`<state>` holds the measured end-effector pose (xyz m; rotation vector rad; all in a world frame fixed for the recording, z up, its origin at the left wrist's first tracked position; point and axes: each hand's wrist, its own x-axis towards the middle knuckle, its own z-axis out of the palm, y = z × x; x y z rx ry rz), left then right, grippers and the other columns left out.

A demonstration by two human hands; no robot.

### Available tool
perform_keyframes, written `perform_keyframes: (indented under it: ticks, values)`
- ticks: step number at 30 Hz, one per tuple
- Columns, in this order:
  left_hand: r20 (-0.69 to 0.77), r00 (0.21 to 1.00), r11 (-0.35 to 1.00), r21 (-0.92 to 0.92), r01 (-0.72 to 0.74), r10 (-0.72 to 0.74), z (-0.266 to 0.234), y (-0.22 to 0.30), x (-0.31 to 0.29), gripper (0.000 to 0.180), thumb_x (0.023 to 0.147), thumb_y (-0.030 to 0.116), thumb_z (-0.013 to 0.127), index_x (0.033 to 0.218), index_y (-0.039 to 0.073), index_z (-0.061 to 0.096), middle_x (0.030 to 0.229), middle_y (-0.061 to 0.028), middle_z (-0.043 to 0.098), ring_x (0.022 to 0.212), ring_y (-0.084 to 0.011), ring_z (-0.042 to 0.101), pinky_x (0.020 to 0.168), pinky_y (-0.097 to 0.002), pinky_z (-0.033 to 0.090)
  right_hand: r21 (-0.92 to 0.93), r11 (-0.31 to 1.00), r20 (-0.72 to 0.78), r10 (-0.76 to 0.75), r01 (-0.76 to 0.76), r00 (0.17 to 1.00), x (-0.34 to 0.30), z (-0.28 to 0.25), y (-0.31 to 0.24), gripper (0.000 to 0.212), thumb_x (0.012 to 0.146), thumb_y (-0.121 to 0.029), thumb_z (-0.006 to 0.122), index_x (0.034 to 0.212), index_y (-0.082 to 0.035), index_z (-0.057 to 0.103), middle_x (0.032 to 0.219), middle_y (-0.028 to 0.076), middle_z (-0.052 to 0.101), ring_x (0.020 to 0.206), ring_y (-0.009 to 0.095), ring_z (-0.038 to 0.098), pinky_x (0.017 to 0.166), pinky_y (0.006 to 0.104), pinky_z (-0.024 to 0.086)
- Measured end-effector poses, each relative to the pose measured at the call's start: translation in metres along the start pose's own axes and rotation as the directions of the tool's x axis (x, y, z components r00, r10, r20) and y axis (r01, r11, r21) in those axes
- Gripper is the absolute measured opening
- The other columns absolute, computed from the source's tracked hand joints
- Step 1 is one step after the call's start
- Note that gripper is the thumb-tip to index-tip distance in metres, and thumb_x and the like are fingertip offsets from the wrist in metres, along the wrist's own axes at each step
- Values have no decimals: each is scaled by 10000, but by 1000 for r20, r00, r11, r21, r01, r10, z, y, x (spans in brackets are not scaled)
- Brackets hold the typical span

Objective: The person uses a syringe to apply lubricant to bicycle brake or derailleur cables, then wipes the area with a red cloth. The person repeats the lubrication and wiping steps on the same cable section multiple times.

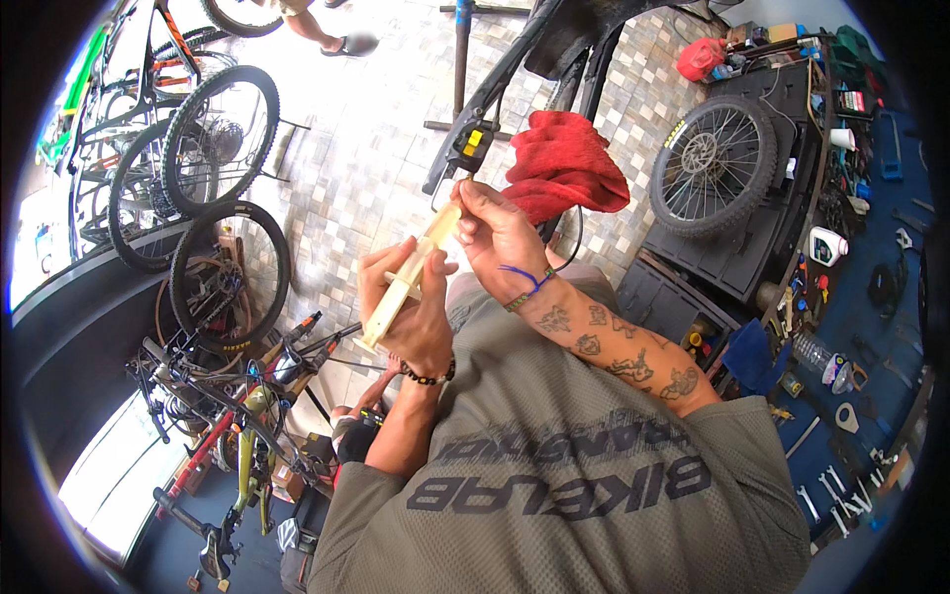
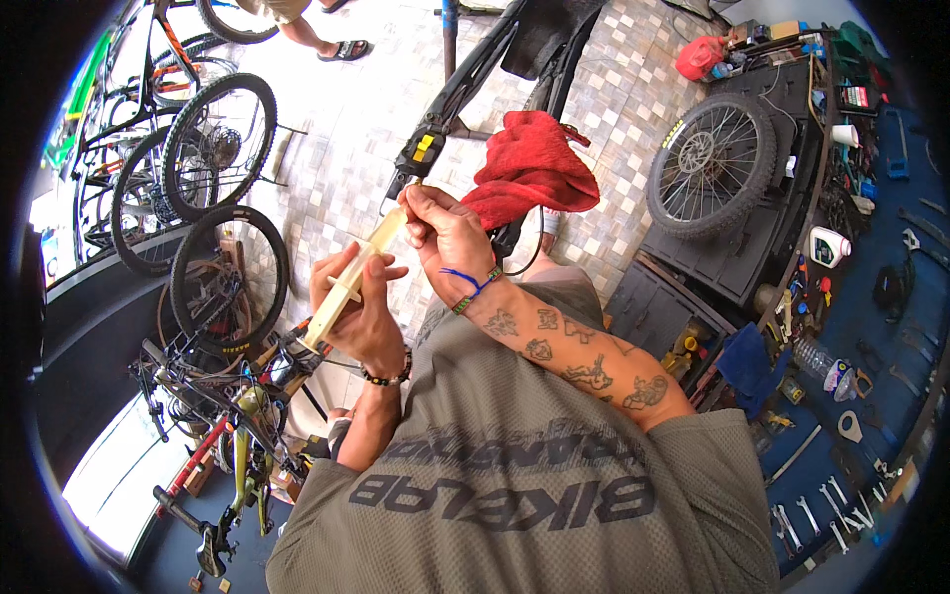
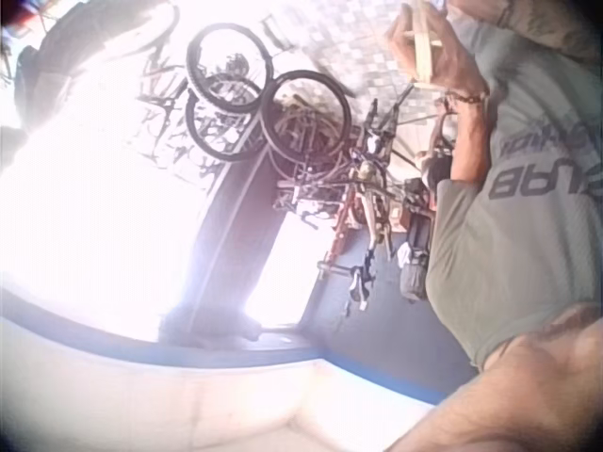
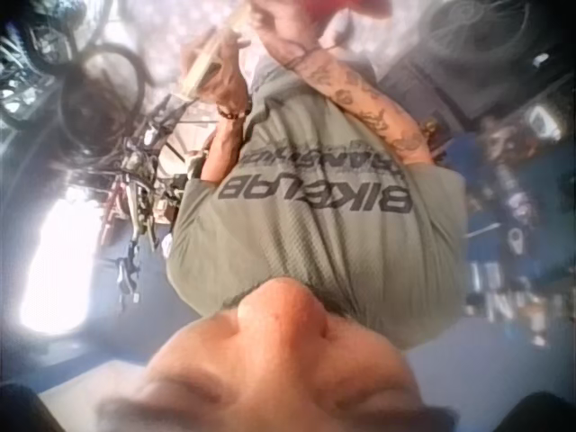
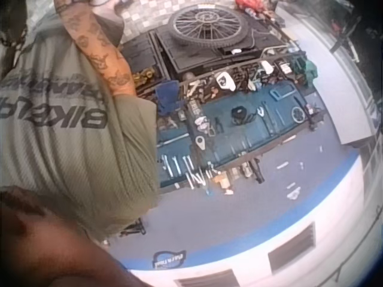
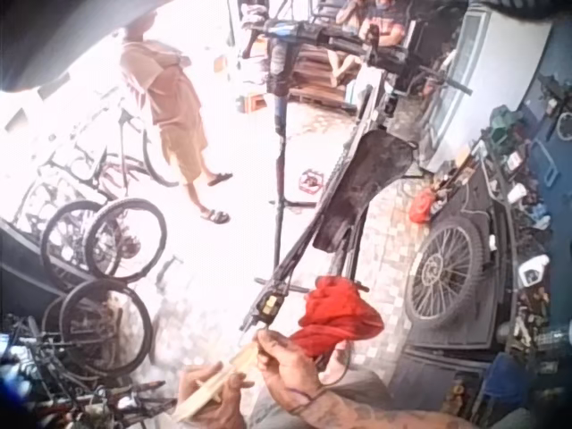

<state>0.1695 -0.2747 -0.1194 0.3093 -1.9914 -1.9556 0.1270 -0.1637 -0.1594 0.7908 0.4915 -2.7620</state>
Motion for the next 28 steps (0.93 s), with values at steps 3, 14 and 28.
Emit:
perform_keyframes:
  ticks: [3, 14, 28]
  values:
    - [193, 962, 914, 323, -248, 193, -18, 3, 15, 341, 827, -26, 860, 1137, 20, 726, 1053, -148, 726, 887, -232, 723, 755, -327, 570, -60, 998, 52, 30, -27, 998, 0, -3, -8, 169, 1087, -179, 651, 1090, -20, 709, 936, 17, 661, 754, 90, 547, 704, 240, 457]
    - [388, 916, 911, 335, -242, 100, -44, 14, 26, 470, 811, 12, 880, 1234, -9, 677, 1064, -140, 729, 877, -205, 739, 719, -299, 564, -888, -455, 287, -659, -64, 695, -33, -135, -169, 596, 883, -360, 873, 1288, 3, 631, 1146, 198, 697, 1095, 334, 679, 961, 427, 526]
    - [450, 832, 936, 278, 214, -324, -72, 66, 27, 752, 897, 285, 885, 1463, -54, 526, 1070, -177, 747, 974, -265, 767, 784, -343, 650, -545, 795, 154, -217, 266, 964, -22, -20, -98, 337, 1140, -332, 549, 1295, -42, 626, 1195, 125, 723, 1083, 205, 722, 991, 365, 591]
